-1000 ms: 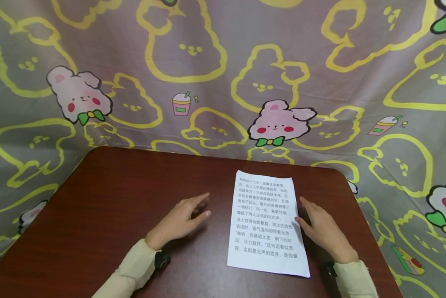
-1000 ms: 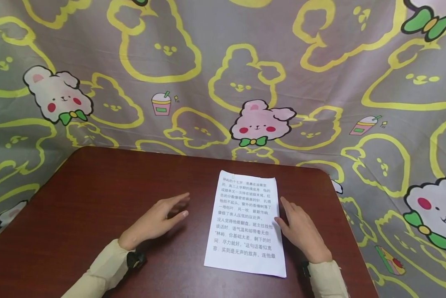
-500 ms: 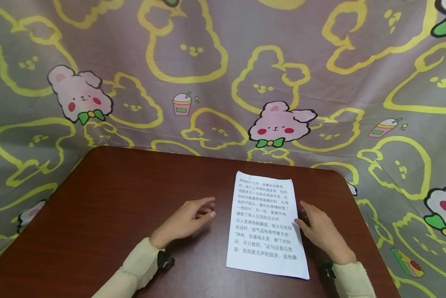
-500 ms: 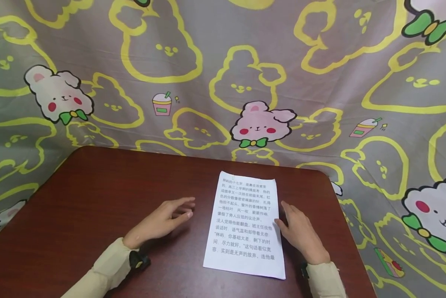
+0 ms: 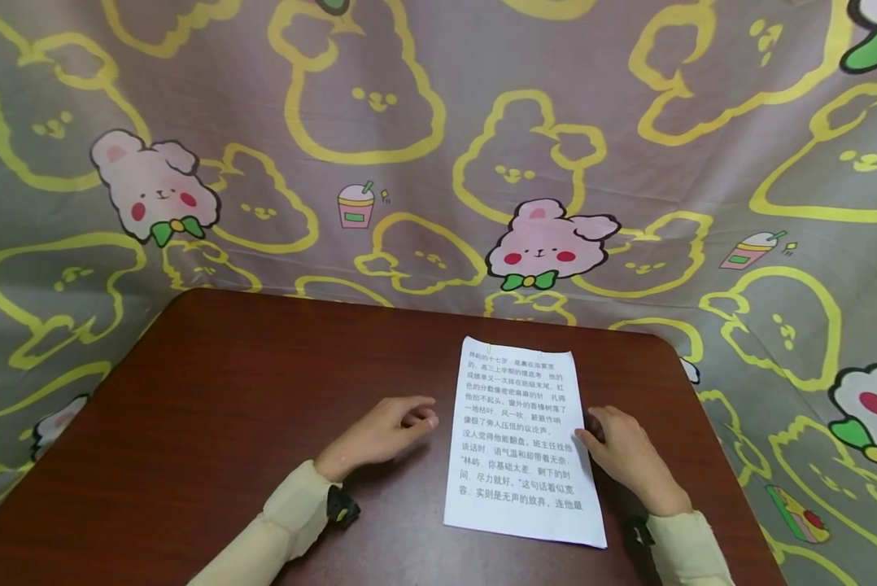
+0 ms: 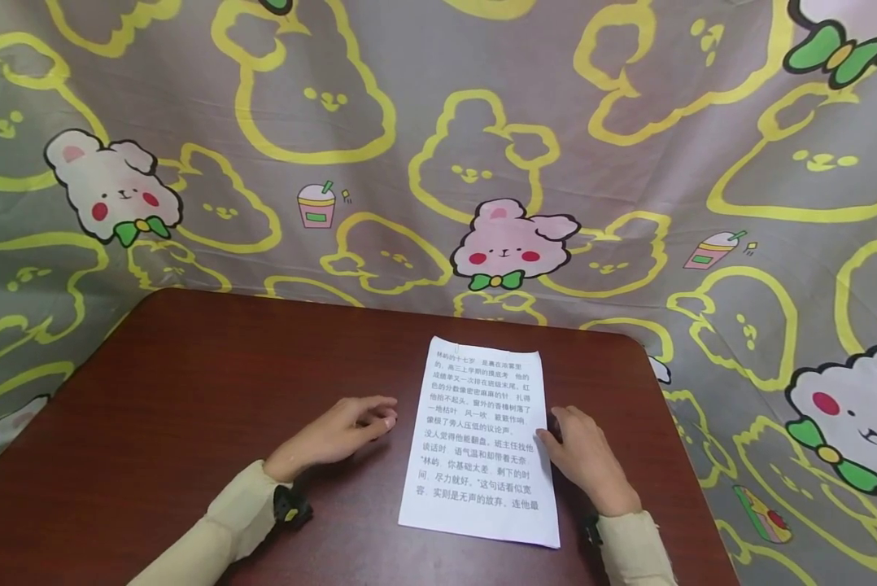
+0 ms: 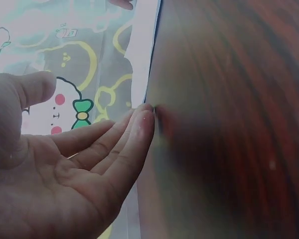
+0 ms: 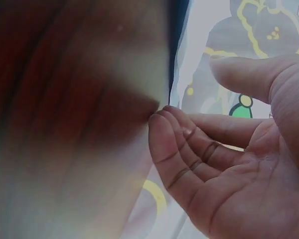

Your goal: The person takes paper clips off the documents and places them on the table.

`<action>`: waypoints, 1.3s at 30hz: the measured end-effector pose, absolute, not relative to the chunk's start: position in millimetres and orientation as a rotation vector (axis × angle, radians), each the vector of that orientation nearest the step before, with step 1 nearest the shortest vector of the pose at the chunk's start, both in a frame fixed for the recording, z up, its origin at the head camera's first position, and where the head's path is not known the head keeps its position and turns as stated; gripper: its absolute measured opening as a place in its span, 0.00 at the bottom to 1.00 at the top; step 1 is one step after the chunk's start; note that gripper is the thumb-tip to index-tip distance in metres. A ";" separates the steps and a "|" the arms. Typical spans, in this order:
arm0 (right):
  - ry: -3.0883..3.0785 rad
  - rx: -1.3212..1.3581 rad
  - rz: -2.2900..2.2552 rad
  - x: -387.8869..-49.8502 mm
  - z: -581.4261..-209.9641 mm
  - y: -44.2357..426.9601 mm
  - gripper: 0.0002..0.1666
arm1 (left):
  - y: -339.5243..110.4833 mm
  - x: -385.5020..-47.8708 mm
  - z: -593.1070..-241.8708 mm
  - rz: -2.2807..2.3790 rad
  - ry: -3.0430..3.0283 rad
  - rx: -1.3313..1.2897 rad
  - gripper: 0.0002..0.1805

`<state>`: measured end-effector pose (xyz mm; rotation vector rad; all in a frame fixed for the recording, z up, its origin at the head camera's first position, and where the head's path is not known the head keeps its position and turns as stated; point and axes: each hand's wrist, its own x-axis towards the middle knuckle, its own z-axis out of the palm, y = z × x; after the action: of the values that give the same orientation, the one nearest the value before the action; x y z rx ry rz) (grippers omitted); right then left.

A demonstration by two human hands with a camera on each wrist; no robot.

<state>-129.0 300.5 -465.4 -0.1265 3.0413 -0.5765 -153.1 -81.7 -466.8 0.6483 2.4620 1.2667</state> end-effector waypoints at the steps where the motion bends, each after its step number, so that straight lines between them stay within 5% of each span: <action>1: 3.036 -0.115 -0.577 -129.1 -465.2 300.3 0.25 | -80.6 -153.2 -466.8 1.256 2.456 0.653 0.26; 12: 3.002 -0.080 -0.622 -131.6 -465.6 297.0 0.16 | -68.0 -157.2 -462.5 1.162 2.381 0.710 0.17; 39: 2.977 0.039 -0.727 -137.6 -467.7 291.9 0.06 | -59.5 -155.9 -466.4 1.260 2.205 0.566 0.20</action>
<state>-137.6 291.9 -467.7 0.0394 2.9772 -0.7272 -155.9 -59.5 -466.4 0.5659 2.2050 1.2604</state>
